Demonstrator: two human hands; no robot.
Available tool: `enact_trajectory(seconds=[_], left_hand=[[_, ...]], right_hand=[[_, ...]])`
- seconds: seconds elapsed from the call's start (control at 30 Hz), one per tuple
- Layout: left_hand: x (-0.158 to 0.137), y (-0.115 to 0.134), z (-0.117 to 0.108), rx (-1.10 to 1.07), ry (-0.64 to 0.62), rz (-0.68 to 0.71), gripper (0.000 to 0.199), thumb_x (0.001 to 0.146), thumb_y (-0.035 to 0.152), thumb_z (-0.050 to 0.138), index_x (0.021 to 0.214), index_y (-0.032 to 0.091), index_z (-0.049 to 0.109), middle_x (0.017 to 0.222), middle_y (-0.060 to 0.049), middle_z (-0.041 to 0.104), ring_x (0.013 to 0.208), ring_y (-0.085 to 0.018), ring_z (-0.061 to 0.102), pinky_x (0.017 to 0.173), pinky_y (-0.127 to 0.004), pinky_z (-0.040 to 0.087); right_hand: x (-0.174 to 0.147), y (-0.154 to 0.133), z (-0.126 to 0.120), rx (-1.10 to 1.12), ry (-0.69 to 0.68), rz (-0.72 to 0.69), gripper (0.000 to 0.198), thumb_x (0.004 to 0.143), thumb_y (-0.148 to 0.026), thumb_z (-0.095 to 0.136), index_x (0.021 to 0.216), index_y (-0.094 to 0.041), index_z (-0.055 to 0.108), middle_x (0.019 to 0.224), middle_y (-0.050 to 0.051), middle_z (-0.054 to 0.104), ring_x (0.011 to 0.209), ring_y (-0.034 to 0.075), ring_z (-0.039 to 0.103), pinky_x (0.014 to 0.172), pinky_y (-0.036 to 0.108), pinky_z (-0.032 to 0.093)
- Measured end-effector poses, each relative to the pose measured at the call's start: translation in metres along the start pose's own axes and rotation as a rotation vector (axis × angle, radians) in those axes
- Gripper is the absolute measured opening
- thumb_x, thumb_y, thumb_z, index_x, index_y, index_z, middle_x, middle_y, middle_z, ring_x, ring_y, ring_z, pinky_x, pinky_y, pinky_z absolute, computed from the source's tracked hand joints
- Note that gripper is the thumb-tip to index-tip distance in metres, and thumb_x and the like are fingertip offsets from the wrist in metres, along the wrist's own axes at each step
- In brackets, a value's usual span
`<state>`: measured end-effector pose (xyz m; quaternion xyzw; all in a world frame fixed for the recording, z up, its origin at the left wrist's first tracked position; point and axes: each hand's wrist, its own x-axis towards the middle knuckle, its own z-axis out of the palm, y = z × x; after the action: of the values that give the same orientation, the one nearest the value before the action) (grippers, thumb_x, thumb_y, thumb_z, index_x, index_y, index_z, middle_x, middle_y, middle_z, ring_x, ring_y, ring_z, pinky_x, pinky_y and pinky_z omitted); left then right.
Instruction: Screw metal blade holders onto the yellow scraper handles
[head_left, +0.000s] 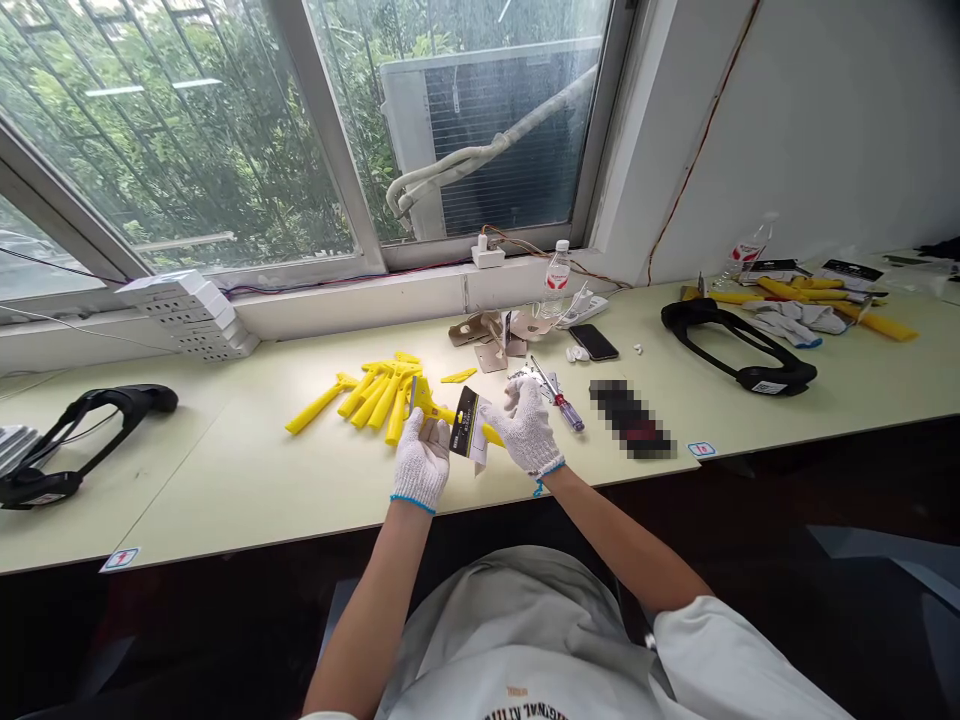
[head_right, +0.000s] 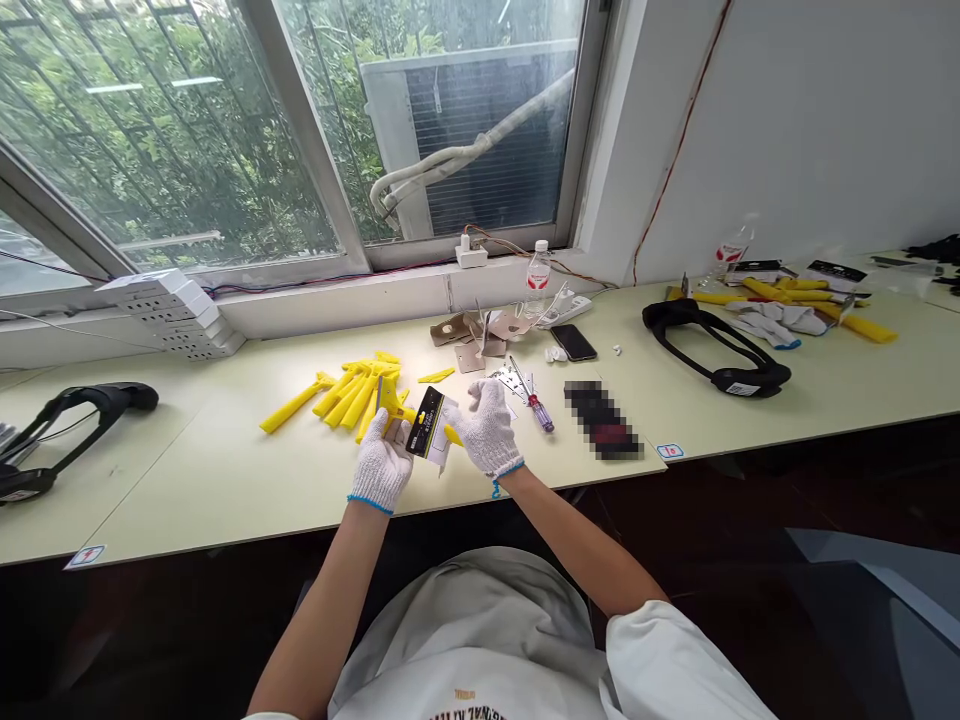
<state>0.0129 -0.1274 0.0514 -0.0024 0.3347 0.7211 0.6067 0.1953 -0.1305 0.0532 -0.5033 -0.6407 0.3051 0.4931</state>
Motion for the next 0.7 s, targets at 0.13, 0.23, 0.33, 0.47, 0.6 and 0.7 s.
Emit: enact_trajectory(seconds=[0.13, 0.23, 0.33, 0.47, 0.6, 0.7], left_hand=[[-0.009, 0.007, 0.004, -0.013, 0.005, -0.001, 0.017, 0.110, 0.014, 0.063, 0.123, 0.016, 0.073, 0.097, -0.005, 0.080, 0.076, -0.012, 0.079, 0.073, -0.019, 0.068], [-0.013, 0.013, 0.007, -0.009, -0.024, -0.038, 0.019, 0.111, 0.016, 0.062, 0.127, 0.016, 0.073, 0.102, -0.008, 0.081, 0.078, -0.013, 0.080, 0.069, -0.017, 0.066], [-0.014, 0.017, 0.007, -0.017, -0.067, -0.032, 0.022, 0.110, 0.016, 0.063, 0.129, 0.017, 0.073, 0.107, -0.008, 0.082, 0.083, -0.013, 0.081, 0.071, -0.017, 0.067], [-0.011, 0.014, 0.004, 0.002, -0.071, 0.010, 0.020, 0.105, 0.014, 0.069, 0.125, 0.018, 0.074, 0.103, -0.006, 0.082, 0.083, -0.014, 0.080, 0.077, -0.021, 0.068], [-0.011, 0.003, 0.000, 0.069, -0.153, 0.056, 0.020, 0.100, 0.017, 0.074, 0.119, 0.017, 0.076, 0.099, -0.007, 0.082, 0.085, -0.018, 0.081, 0.080, -0.026, 0.067], [-0.013, -0.003, -0.003, 0.175, -0.284, 0.115, 0.020, 0.095, 0.023, 0.078, 0.115, 0.017, 0.078, 0.104, -0.009, 0.082, 0.094, -0.024, 0.081, 0.080, -0.032, 0.065]], right_hand=[[-0.001, -0.003, 0.001, -0.020, -0.143, -0.018, 0.032, 0.104, -0.044, 0.072, 0.105, -0.012, 0.069, 0.098, 0.004, 0.068, 0.085, 0.012, 0.062, 0.083, 0.029, 0.057], [-0.001, -0.007, -0.002, 0.006, -0.256, -0.053, 0.030, 0.101, -0.041, 0.075, 0.097, -0.012, 0.069, 0.090, 0.003, 0.067, 0.080, 0.011, 0.060, 0.079, 0.026, 0.054], [-0.001, -0.012, -0.010, 0.029, -0.306, -0.076, 0.032, 0.104, -0.044, 0.073, 0.105, -0.012, 0.070, 0.098, 0.004, 0.069, 0.085, 0.012, 0.064, 0.080, 0.027, 0.058], [-0.001, -0.017, -0.020, 0.027, -0.293, -0.085, 0.036, 0.108, -0.047, 0.067, 0.120, -0.013, 0.071, 0.113, 0.007, 0.070, 0.097, 0.015, 0.068, 0.088, 0.032, 0.062], [-0.002, -0.019, -0.021, 0.018, -0.271, -0.091, 0.035, 0.109, -0.047, 0.066, 0.120, -0.014, 0.071, 0.117, 0.008, 0.070, 0.100, 0.016, 0.068, 0.091, 0.033, 0.061], [0.000, -0.017, -0.020, 0.001, -0.266, -0.084, 0.031, 0.105, -0.045, 0.072, 0.109, -0.013, 0.071, 0.105, 0.006, 0.070, 0.090, 0.013, 0.064, 0.084, 0.029, 0.058]])
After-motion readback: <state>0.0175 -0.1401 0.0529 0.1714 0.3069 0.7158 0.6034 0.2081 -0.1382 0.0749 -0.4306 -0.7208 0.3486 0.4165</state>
